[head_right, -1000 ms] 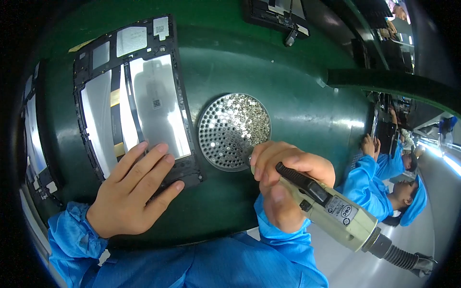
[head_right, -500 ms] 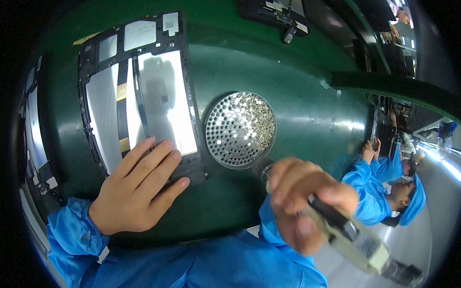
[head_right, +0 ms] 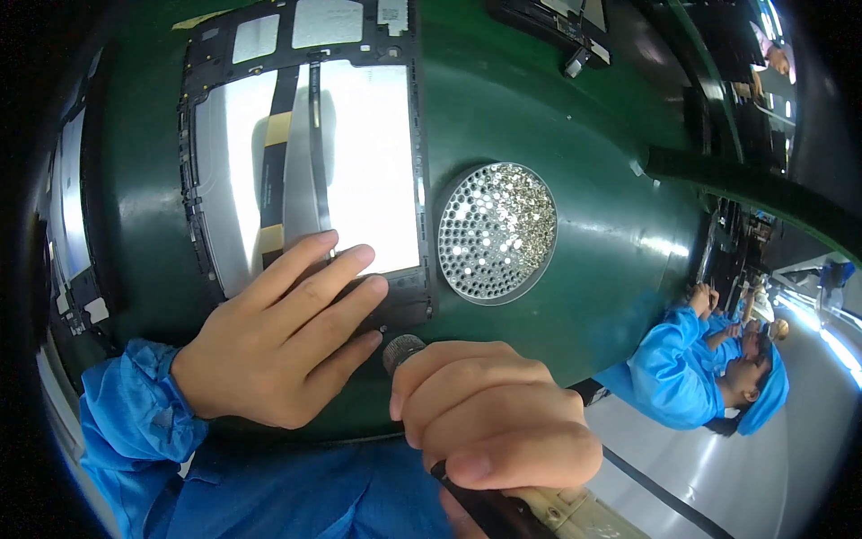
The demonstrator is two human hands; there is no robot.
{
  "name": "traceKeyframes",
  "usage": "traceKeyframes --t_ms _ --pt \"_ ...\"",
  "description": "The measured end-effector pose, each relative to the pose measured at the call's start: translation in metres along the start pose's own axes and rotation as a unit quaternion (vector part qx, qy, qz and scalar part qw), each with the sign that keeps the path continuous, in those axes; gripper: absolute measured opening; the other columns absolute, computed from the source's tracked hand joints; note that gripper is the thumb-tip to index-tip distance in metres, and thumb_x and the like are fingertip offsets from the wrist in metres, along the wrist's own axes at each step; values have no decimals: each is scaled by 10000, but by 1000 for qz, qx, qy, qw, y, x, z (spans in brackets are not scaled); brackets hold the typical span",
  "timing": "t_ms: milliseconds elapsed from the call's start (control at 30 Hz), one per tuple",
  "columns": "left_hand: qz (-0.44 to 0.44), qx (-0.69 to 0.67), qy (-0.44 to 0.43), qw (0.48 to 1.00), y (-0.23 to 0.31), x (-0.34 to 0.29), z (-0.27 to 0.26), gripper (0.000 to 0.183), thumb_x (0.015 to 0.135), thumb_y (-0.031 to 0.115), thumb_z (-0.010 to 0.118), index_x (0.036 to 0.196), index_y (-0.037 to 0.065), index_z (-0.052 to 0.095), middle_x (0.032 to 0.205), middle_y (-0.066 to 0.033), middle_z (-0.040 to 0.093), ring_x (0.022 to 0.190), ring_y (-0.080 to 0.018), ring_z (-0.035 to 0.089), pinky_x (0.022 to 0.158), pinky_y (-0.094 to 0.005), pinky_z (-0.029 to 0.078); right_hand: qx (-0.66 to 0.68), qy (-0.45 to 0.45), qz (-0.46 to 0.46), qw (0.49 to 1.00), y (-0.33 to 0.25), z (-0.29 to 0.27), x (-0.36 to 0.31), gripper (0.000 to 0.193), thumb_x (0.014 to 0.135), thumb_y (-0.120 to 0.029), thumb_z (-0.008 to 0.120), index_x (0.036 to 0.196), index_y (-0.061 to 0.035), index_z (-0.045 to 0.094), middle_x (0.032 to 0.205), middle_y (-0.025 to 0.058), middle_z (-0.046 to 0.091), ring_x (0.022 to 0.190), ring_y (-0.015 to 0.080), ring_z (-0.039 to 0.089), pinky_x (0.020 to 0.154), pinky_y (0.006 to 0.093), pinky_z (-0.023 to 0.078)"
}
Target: The person aligns components on electronic device assemblies and drives screws using an electric screwdriver. The person pours screws from a plastic bag into a screw tray, spreads them by hand, and fastens additional components onto device assemblies with the electric screwdriver.
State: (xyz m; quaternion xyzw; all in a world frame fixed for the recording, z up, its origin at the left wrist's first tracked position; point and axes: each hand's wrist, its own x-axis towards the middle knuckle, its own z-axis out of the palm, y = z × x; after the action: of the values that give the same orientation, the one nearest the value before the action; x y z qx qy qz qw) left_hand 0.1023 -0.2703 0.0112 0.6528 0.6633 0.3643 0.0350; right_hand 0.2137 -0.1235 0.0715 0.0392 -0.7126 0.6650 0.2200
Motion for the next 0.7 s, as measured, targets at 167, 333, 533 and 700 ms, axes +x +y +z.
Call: traceKeyframes --t_ms 167,333,533,700 --pt "-1 -2 13 1000 -1 -3 3 128 727 77 709 795 -32 703 1031 -212 634 1065 -387 583 952 -542 455 9 13 0 1000 6 4 1 279 814 -127 624 1038 -58 472 632 38 538 509 162 532 483 315 467" --pt "9 5 12 1000 -1 -2 -1 111 723 61 699 783 -32 700 1020 -214 637 1054 -387 593 951 -545 457 12 7 3 1000 3 4 4 274 813 -126 619 1027 -50 467 630 38 534 508 162 530 483 318 464" --pt "22 9 8 1000 -3 -1 -5 88 718 45 693 762 -31 688 1006 -212 641 1036 -387 603 951 -543 462 17 -3 -11 1000 8 2 4 288 798 -120 621 1025 -44 459 625 41 526 507 176 523 484 331 460" --pt "11 23 23 999 -2 -1 -3 89 718 52 695 779 -12 688 993 -187 631 1043 -364 597 954 -516 461 52 -20 -10 998 9 0 4 325 762 -50 641 1042 10 488 628 126 562 544 244 564 559 412 517"
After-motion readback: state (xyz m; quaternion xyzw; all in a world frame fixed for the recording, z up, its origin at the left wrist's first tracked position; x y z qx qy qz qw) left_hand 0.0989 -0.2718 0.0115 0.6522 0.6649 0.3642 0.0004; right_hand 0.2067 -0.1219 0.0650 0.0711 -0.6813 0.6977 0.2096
